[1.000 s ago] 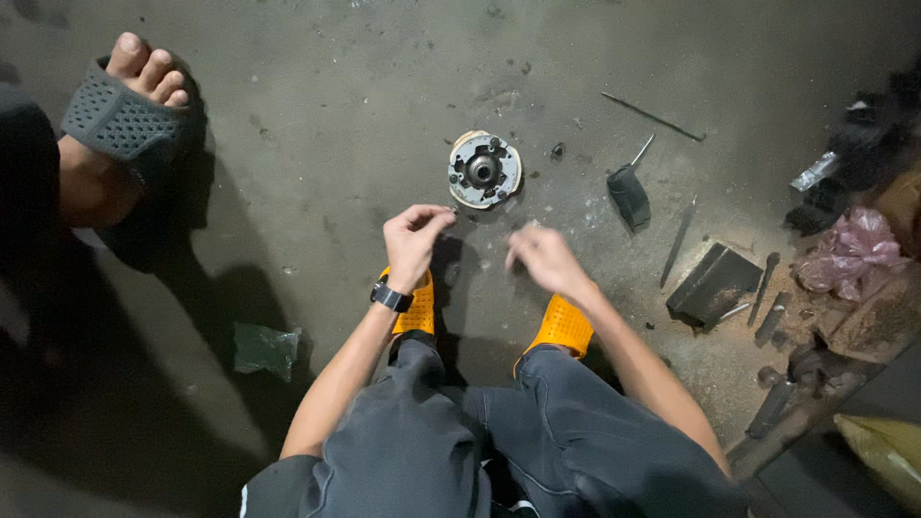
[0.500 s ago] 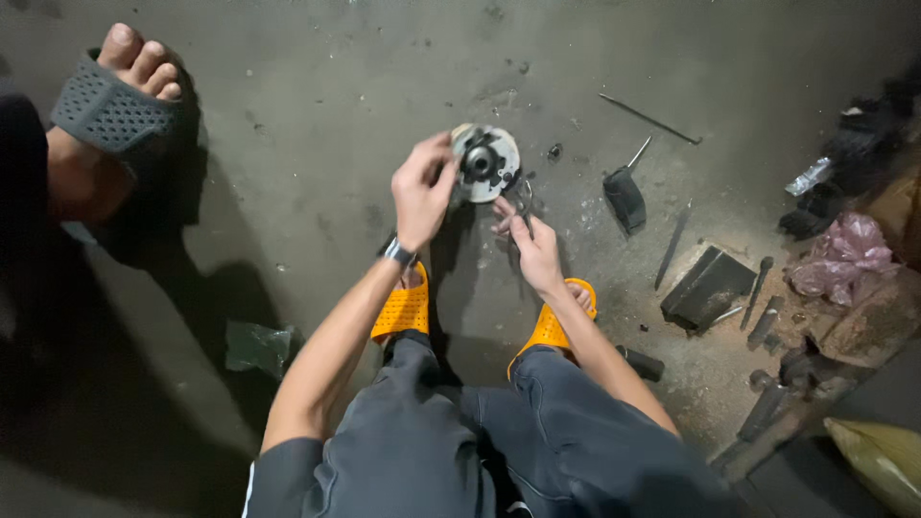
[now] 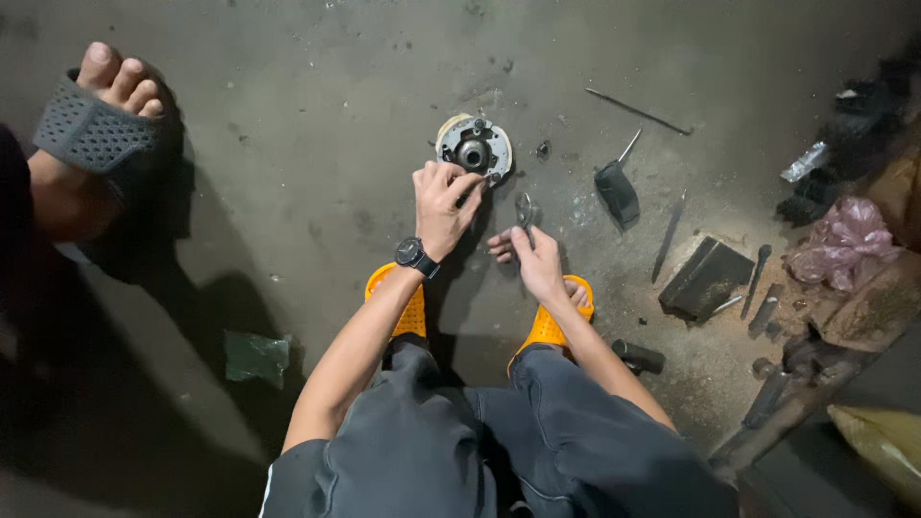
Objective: The person sits on the floor and assembles a circular mechanical component by inserting small metal pieces into its slots. They use pliers to grip and place the pieces, occasionally picking up additional parts from the floor and adjusting the component's position.
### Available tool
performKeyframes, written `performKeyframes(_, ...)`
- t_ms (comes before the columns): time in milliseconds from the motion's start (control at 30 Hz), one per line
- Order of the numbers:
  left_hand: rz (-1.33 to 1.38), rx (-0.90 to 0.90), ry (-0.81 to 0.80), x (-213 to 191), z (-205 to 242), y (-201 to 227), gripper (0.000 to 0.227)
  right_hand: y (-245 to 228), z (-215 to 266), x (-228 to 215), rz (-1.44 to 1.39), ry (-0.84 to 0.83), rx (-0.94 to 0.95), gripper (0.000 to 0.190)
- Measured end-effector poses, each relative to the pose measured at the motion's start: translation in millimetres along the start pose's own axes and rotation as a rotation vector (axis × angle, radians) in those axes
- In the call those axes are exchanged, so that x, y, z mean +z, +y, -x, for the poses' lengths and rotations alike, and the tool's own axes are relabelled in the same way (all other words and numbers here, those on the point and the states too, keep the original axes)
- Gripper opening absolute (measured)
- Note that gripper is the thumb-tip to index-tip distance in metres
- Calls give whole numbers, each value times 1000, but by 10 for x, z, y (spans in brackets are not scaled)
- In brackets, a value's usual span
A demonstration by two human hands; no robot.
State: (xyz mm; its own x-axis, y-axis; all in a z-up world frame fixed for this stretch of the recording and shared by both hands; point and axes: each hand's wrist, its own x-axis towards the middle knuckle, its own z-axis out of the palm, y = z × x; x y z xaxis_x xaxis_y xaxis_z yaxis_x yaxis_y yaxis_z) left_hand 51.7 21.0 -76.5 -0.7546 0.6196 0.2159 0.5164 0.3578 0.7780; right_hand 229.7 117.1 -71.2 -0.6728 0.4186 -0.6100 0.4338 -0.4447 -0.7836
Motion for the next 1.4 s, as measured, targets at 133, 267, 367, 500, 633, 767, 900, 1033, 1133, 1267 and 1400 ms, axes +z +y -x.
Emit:
performKeyframes(133, -3, 38, -22, -27, -32, 23, 4, -184, -13, 87, 81, -6, 14, 34)
performKeyframes(267, -59, 59, -66, -45, -38, 38, 6, -437, -58, 177, 269, -21, -42, 31)
performKeyframes(367, -64, 60, -61, -51, -61, 57, 2, -770, 0, 321, 448, 63, -267, 25)
performKeyframes(500, -78, 66, -56, -43, -52, 51, 3, -509, -135, 268, 656, 163, -713, 19)
performKeyframes(633, -131, 93, -84, -5, -63, 1, 9, -767, -378, 168, 1049, -27, -280, 33)
performKeyframes(767, -163, 146, -6, -69, -125, 113, 9, -1295, -104, 139, 685, 180, -589, 23)
performKeyframes(900, -212, 298, -58, 8, -423, 280, 16, -1294, -47, -49, 274, 440, -770, 6)
performKeyframes(1033, -389, 403, -273, 658, -718, 326, 18, -1129, 97, -363, 152, 475, -436, 9)
performKeyframes(1133, -465, 357, -297, 1016, -716, 347, 10, -945, 167, -474, 219, 395, -261, 11)
performKeyframes(1267, -72, 76, -479, 567, -662, 542, 4, -854, 251, -468, 303, 296, -104, 12)
performKeyframes(1400, 848, -671, -427, -59, -337, 483, 19, -644, 189, -367, 366, 102, 196, 31)
